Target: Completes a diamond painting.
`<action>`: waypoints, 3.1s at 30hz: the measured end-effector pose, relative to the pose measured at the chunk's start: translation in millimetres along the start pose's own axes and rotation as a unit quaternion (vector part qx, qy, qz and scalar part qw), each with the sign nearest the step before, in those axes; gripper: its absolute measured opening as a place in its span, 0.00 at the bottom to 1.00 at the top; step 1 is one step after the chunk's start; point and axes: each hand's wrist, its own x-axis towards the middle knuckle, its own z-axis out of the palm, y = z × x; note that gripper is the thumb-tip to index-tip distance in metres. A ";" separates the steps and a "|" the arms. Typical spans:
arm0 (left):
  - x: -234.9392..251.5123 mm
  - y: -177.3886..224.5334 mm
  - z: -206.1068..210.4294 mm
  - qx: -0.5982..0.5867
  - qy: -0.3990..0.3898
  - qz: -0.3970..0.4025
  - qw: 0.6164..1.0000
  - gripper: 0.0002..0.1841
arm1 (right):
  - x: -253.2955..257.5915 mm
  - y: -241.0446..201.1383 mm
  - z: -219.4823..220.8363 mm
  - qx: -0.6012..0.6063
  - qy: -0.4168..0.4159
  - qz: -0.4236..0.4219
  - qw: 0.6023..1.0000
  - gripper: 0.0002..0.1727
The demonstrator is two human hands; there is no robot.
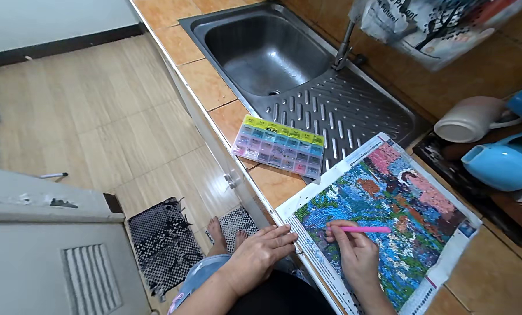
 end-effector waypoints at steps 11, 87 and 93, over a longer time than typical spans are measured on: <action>-0.2 -0.2 0.9 0.002 0.008 0.000 1.000 0.18 | 1.7 -2.9 -7.0 0.020 0.006 0.028 0.999 0.10; 4.9 3.5 0.6 0.050 0.024 0.044 0.997 0.16 | 7.8 -19.8 -15.4 0.026 0.004 0.070 0.997 0.14; 21.5 10.8 0.5 0.089 0.030 0.056 0.994 0.15 | 0.5 -10.5 -12.6 0.048 0.006 0.047 0.998 0.13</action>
